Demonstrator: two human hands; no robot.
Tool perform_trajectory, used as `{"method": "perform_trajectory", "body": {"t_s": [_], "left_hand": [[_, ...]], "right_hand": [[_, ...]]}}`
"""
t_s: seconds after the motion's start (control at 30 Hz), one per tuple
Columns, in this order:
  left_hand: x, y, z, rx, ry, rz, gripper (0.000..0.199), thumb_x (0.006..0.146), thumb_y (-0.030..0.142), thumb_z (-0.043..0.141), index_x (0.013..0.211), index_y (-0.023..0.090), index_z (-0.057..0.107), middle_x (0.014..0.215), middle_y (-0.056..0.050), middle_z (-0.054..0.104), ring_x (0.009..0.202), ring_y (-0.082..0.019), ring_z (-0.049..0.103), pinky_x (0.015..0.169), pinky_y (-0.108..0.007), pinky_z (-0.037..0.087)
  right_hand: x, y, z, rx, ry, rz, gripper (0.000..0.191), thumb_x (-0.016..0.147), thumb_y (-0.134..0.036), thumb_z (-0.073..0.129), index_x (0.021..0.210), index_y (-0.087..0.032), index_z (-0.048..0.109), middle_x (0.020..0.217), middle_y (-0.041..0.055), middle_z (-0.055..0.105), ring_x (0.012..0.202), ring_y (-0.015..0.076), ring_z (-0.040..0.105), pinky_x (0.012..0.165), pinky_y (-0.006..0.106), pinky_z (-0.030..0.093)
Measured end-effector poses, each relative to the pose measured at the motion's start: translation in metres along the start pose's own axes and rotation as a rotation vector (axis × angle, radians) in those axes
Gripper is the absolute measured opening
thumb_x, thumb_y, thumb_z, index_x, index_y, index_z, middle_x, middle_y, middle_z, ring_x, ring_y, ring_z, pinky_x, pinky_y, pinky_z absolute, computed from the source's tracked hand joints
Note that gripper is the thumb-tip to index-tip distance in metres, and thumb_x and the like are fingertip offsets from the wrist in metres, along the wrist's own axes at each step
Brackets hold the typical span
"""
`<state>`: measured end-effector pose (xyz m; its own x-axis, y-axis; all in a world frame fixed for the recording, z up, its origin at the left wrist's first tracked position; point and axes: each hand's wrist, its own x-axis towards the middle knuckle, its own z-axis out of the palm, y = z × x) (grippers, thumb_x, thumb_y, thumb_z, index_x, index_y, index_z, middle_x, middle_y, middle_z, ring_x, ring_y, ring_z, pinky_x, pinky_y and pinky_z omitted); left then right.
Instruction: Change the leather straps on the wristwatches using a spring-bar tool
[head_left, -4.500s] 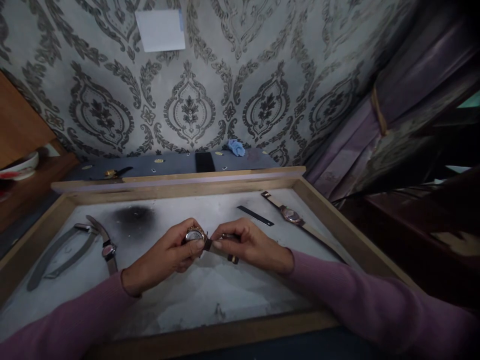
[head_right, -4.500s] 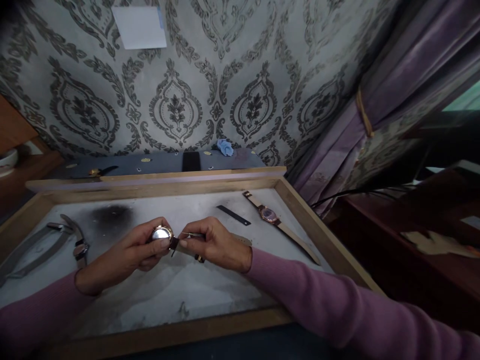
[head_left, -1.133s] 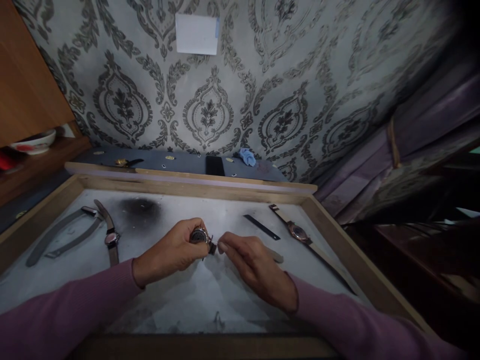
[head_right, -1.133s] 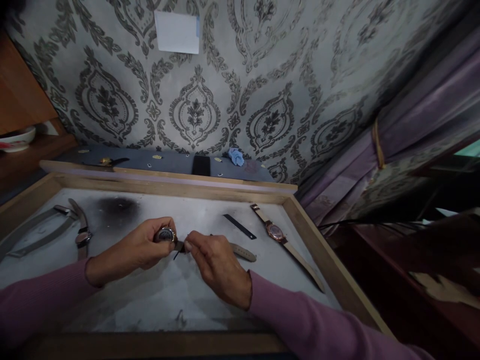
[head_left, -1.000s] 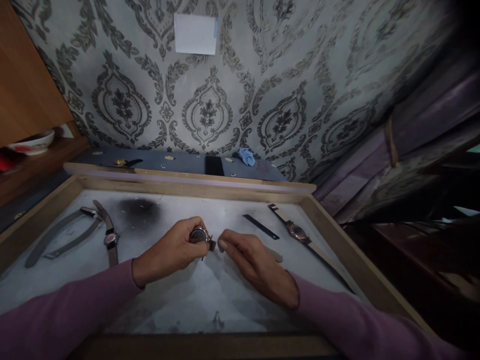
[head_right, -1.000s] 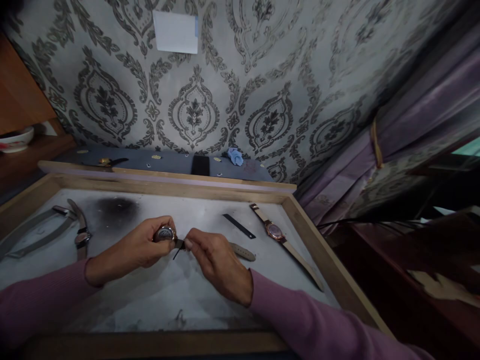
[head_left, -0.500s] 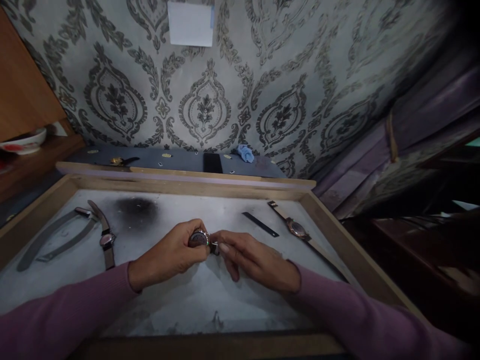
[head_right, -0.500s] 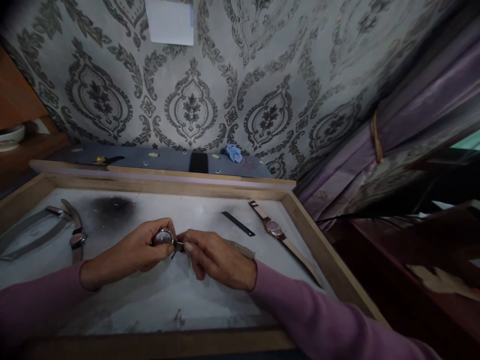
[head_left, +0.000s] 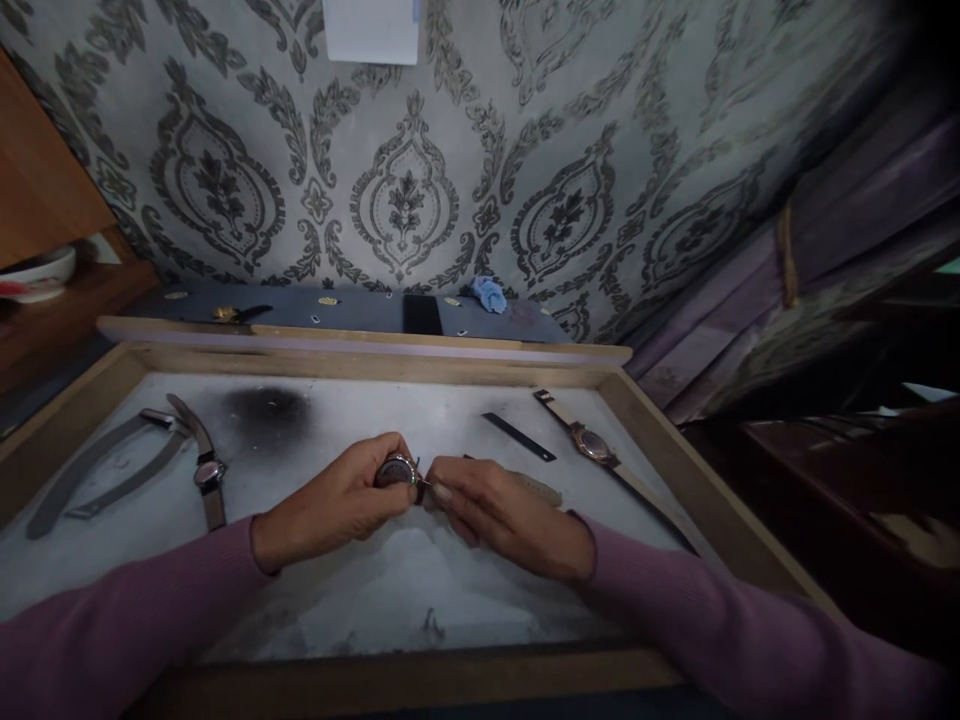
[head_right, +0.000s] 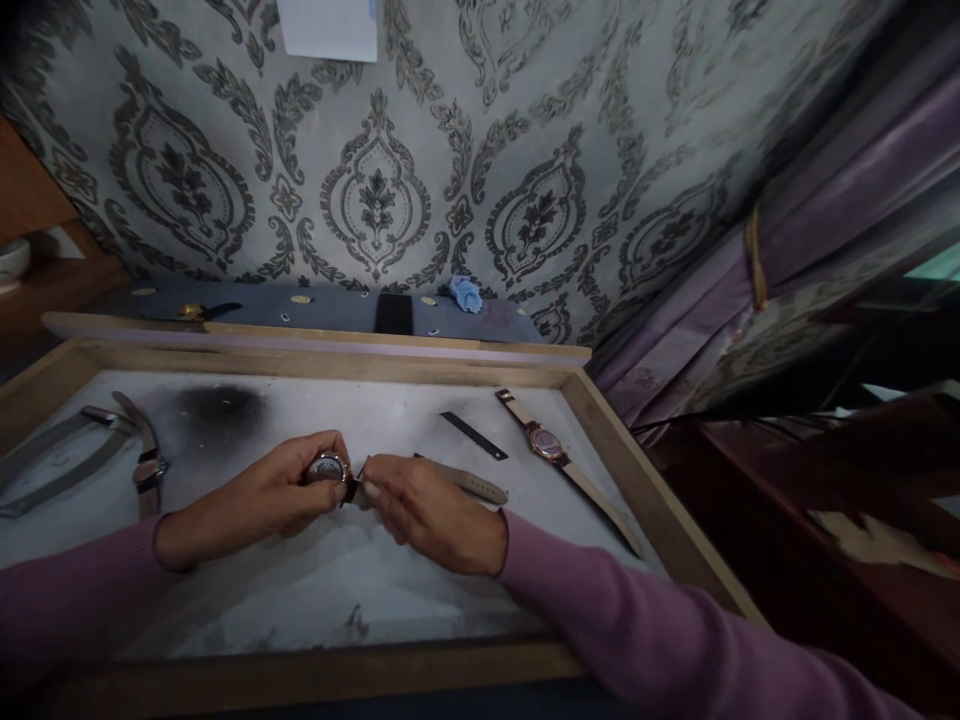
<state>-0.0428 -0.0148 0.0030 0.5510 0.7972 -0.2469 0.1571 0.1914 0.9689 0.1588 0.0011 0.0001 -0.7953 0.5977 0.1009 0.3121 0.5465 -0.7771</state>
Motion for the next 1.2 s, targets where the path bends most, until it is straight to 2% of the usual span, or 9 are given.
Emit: {"method": "perform_trajectory", "body": {"t_s": [0.13,0.4,0.67,0.97,1.2], "left_hand": [[-0.003,0.004,0.0,0.033,-0.032,-0.005,0.009,0.082,0.019,0.049,0.078,0.019,0.041,0.055,0.011,0.032,0.045,-0.005,0.026,0.04,-0.018,0.021],[-0.003,0.002,0.004,0.146,-0.038,0.048,0.014,0.09,0.031,0.044,0.082,0.02,0.04,0.056,0.01,0.032,0.047,-0.006,0.028,0.042,-0.019,0.024],[0.001,-0.009,0.005,0.198,-0.021,0.101,0.014,0.09,0.03,0.044,0.081,0.02,0.038,0.059,0.009,0.033,0.048,-0.007,0.029,0.044,-0.021,0.024],[0.003,-0.015,0.008,0.214,0.051,0.115,0.016,0.092,0.03,0.042,0.08,0.021,0.038,0.062,0.008,0.032,0.05,-0.008,0.028,0.047,-0.022,0.025],[0.005,-0.024,0.015,0.2,0.17,0.153,0.016,0.093,0.032,0.042,0.081,0.021,0.038,0.063,0.007,0.034,0.053,-0.009,0.031,0.049,-0.023,0.026]], "right_hand": [[-0.002,-0.002,0.003,-0.132,0.049,0.019,0.025,0.096,-0.022,0.03,0.071,-0.022,0.033,0.066,-0.0011,0.043,0.059,0.0116,0.04,0.057,0.028,0.034],[-0.005,0.005,0.009,-0.256,0.025,-0.004,0.021,0.088,-0.012,0.033,0.07,-0.022,0.031,0.065,-0.002,0.042,0.056,0.0111,0.037,0.054,0.028,0.031],[-0.007,0.006,0.011,-0.425,-0.022,0.057,0.02,0.08,-0.002,0.036,0.073,-0.02,0.04,0.073,0.0023,0.053,0.061,0.0129,0.046,0.056,0.028,0.035],[-0.003,0.009,0.007,-0.451,-0.046,0.102,0.018,0.078,-0.001,0.038,0.075,-0.018,0.044,0.072,0.0021,0.053,0.059,0.0119,0.043,0.056,0.027,0.03],[-0.002,0.009,0.005,-0.43,-0.036,0.154,0.018,0.081,-0.003,0.041,0.072,-0.018,0.04,0.066,-0.001,0.048,0.056,0.0103,0.04,0.055,0.026,0.028]]}}
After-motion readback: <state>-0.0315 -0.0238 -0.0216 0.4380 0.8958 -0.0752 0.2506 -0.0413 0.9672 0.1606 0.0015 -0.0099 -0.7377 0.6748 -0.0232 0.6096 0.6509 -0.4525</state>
